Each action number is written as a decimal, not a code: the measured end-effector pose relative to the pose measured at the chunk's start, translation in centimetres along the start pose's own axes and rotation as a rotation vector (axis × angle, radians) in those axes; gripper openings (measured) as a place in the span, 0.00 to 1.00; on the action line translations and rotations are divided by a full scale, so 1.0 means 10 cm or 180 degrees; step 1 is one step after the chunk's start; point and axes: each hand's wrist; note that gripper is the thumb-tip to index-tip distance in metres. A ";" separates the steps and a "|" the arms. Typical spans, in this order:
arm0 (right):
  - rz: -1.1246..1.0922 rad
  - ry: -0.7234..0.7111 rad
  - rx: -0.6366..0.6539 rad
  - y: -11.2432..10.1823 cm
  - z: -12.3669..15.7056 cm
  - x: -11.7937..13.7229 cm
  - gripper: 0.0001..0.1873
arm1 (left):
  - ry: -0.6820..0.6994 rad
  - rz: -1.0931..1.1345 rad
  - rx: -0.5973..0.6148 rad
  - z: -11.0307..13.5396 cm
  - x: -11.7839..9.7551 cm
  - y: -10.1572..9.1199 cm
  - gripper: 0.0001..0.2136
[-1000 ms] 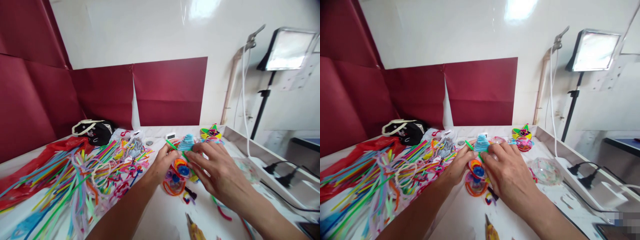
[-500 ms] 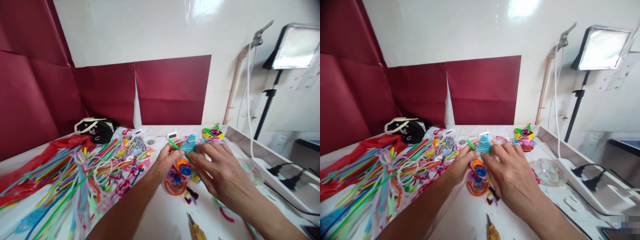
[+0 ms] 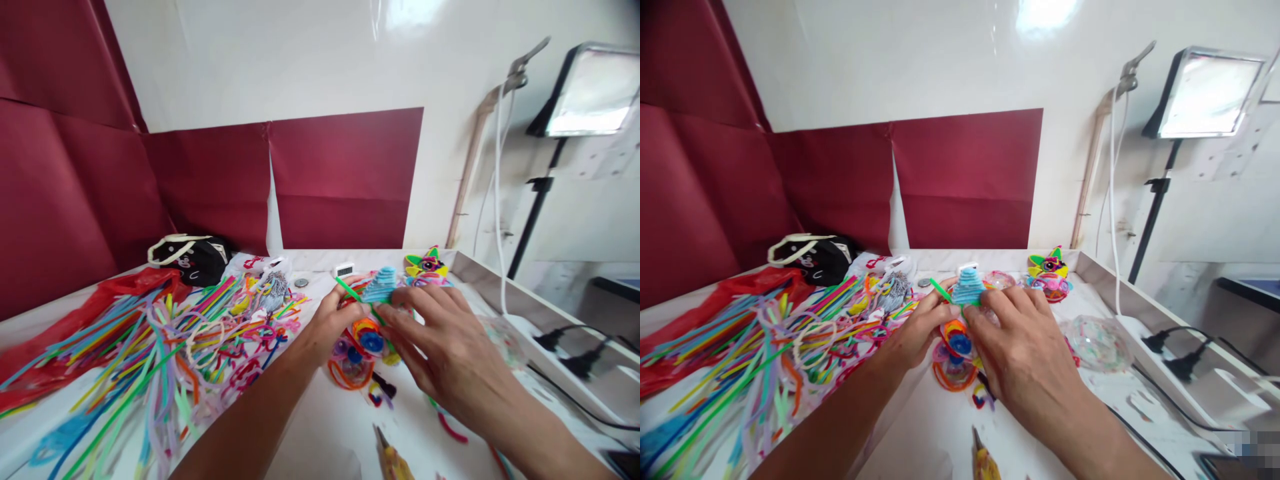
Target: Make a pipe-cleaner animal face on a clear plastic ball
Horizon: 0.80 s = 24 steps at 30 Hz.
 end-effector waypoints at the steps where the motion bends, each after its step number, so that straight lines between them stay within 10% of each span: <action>1: 0.0008 -0.0001 -0.0007 0.00 0.00 0.00 0.12 | -0.0015 -0.0023 -0.0016 0.00 0.00 -0.01 0.27; 24: 0.0649 -0.0017 0.0116 -0.01 -0.02 0.11 0.14 | -0.0153 0.0248 -0.0160 0.00 -0.02 0.02 0.26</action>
Point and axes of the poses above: each hand's wrist, its own z-axis away from the middle knuckle, its own y-axis out of the palm, x = y × z, and after that the axes turned 12 degrees about z, right-handed
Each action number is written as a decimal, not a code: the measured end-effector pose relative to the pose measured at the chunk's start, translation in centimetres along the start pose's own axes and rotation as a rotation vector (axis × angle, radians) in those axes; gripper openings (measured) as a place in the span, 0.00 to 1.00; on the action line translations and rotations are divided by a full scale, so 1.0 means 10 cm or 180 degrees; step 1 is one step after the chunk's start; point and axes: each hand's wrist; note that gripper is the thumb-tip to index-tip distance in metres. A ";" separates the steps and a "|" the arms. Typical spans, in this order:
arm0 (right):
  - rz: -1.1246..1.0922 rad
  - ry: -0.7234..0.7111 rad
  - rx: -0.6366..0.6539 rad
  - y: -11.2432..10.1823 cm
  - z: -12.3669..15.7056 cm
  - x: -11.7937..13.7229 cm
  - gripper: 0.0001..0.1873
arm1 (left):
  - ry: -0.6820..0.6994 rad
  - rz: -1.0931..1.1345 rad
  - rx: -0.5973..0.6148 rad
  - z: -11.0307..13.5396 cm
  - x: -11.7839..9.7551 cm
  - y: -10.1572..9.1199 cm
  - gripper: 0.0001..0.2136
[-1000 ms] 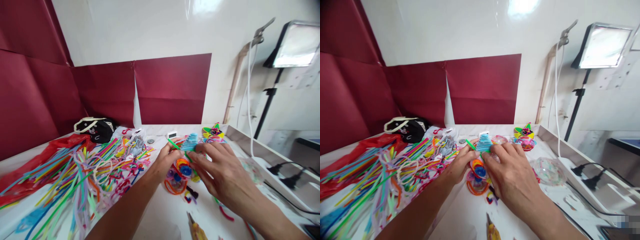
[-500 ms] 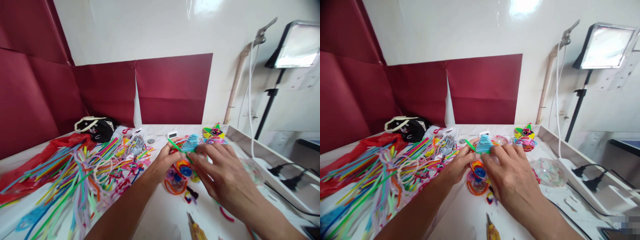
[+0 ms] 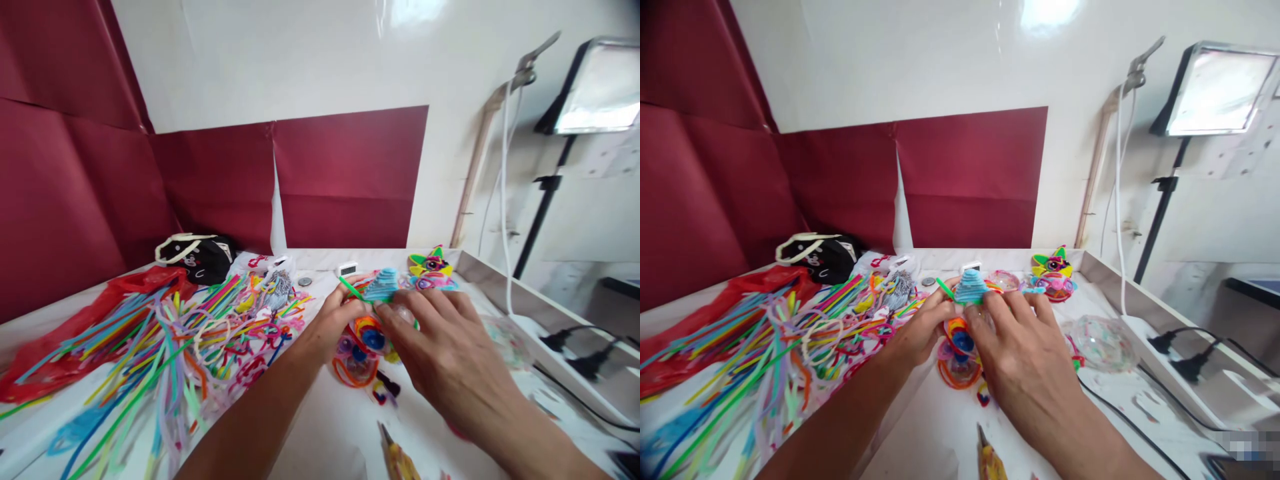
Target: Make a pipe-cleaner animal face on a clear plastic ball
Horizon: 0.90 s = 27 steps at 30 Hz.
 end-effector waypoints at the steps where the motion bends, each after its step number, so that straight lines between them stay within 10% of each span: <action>1: -0.0089 -0.0006 -0.0033 -0.01 0.00 -0.01 0.14 | -0.0017 0.0025 -0.0014 0.00 -0.01 0.00 0.25; 9: -0.1155 0.1305 -0.0812 -0.07 0.04 -0.19 0.15 | 0.0065 0.0483 -0.0320 -0.08 -0.07 -0.11 0.13; 16: -0.2932 0.2562 -0.0234 0.24 0.04 -0.32 0.22 | -0.0084 0.0646 -0.0491 -0.11 -0.08 -0.17 0.09; 21: -0.3300 0.2616 -0.0133 0.26 0.03 -0.29 0.21 | -0.0084 0.0770 -0.0530 -0.12 -0.08 -0.13 0.08; 27: -0.2149 0.1726 -0.0668 0.13 0.02 -0.21 0.14 | -0.0054 0.0825 -0.0555 -0.13 -0.08 -0.16 0.11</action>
Point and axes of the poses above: each hand's wrist, its own z-axis away from the middle knuckle, its own y-axis out of the palm, x = y × z, and after that the axes turned 12 degrees about z, right-handed
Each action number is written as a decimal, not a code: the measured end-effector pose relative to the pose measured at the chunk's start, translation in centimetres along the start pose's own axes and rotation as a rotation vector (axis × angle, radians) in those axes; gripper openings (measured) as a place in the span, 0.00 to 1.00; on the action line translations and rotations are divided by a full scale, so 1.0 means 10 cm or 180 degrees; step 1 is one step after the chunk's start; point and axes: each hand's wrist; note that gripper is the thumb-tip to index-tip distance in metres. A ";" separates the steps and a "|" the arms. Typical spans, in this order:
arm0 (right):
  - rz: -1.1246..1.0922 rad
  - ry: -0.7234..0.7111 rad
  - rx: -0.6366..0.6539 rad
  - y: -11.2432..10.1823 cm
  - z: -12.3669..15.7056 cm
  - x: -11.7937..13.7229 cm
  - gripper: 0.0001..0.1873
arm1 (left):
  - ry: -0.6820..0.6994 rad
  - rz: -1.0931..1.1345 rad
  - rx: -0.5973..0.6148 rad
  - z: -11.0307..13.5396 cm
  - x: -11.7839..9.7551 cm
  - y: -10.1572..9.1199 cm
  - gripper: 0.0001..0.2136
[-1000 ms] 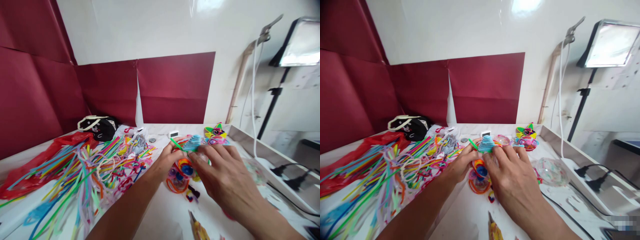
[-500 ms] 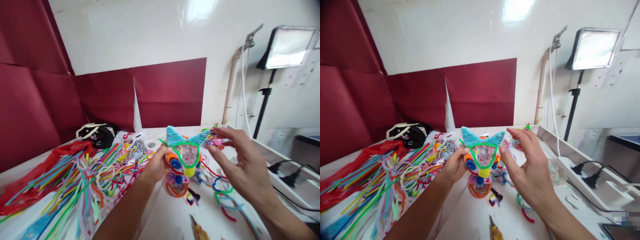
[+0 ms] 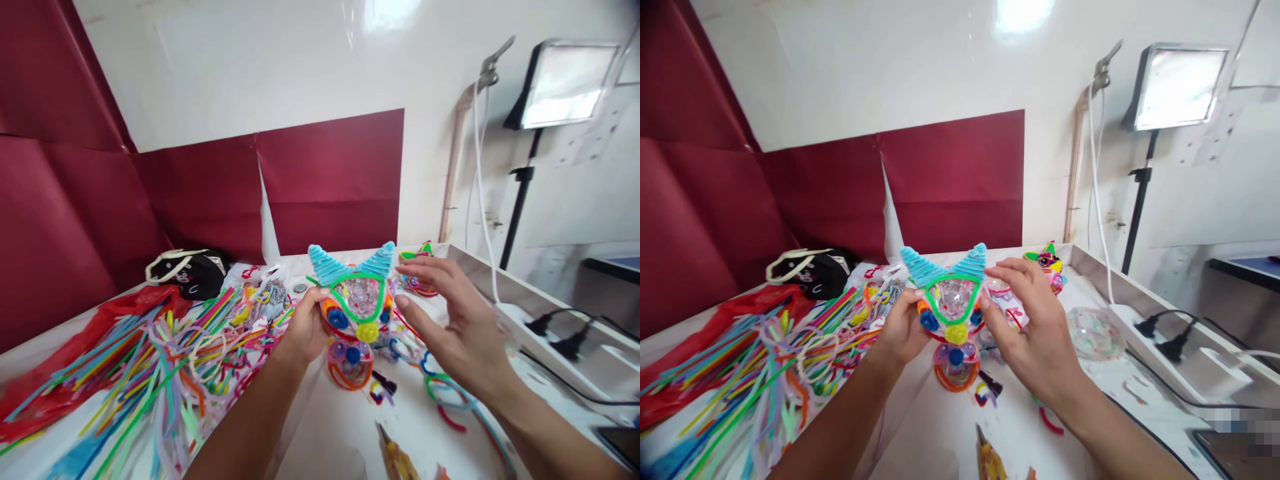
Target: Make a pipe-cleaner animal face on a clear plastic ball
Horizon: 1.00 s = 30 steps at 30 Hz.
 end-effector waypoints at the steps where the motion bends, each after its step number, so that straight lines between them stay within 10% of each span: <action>1: 0.0137 -0.0193 0.0015 0.00 0.01 0.01 0.14 | 0.0000 0.0008 0.0020 0.00 0.00 -0.01 0.11; 17: 0.0902 -0.1387 0.0190 0.04 0.05 0.04 0.13 | -0.0111 0.0165 0.0099 0.01 -0.03 -0.01 0.12; 30: -0.1626 0.2146 0.1233 0.18 0.02 0.02 0.42 | 0.0331 -0.0245 0.0593 0.07 0.04 0.05 0.15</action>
Point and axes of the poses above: each hand's wrist, its own z-axis away from the middle knuckle, its own y-axis out of the palm, x = y × z, and after that the axes turned 12 degrees about z, right-handed
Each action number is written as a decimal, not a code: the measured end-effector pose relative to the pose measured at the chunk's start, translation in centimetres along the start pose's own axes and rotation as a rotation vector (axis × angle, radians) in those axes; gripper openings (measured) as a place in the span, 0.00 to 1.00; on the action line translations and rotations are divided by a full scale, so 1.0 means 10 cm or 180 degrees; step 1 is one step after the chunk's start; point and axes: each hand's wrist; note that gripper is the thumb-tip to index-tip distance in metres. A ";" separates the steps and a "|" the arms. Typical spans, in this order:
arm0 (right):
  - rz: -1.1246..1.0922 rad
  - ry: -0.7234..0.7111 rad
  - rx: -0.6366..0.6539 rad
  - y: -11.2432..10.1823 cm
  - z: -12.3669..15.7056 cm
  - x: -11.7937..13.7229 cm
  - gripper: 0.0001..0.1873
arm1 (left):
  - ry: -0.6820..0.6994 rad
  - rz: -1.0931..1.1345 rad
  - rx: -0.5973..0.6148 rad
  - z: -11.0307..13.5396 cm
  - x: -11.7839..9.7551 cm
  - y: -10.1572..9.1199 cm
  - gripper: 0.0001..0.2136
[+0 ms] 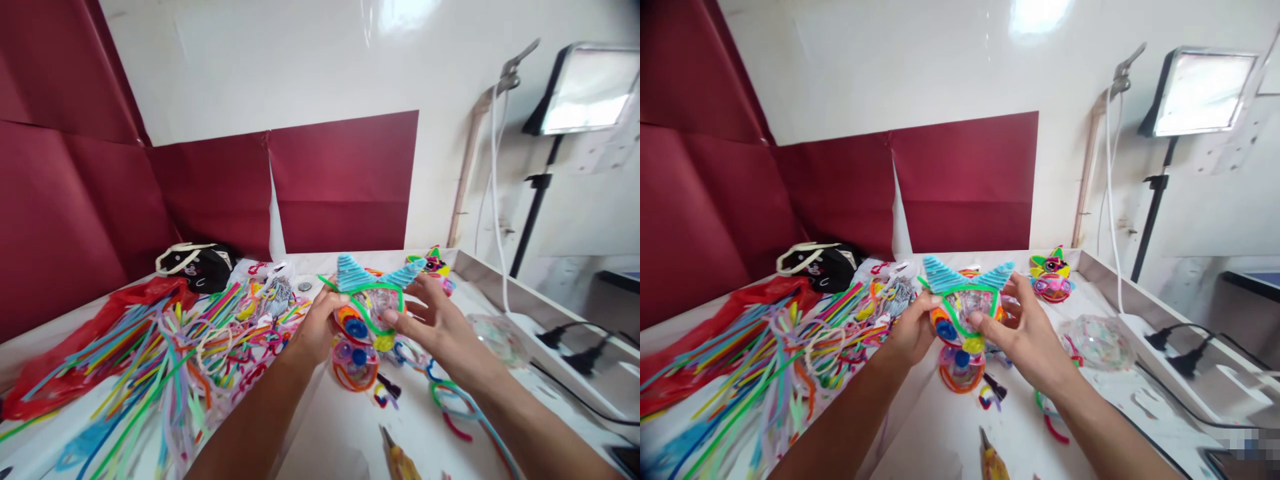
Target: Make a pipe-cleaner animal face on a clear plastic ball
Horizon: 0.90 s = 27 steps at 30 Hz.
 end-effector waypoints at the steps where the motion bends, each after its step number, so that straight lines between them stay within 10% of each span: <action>1: -0.0062 0.0034 0.0062 0.01 0.01 0.02 0.40 | 0.0006 -0.0022 0.0079 0.01 0.00 0.01 0.16; 27: -0.0324 0.0127 0.0219 0.09 -0.04 -0.13 0.28 | 0.0055 -0.0226 -0.0493 0.04 0.04 0.09 0.10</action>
Point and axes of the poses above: each hand's wrist, its own z-axis away from the middle knuckle, its own y-axis out of the palm, x = y × z, and after that the axes turned 12 degrees about z, right-handed
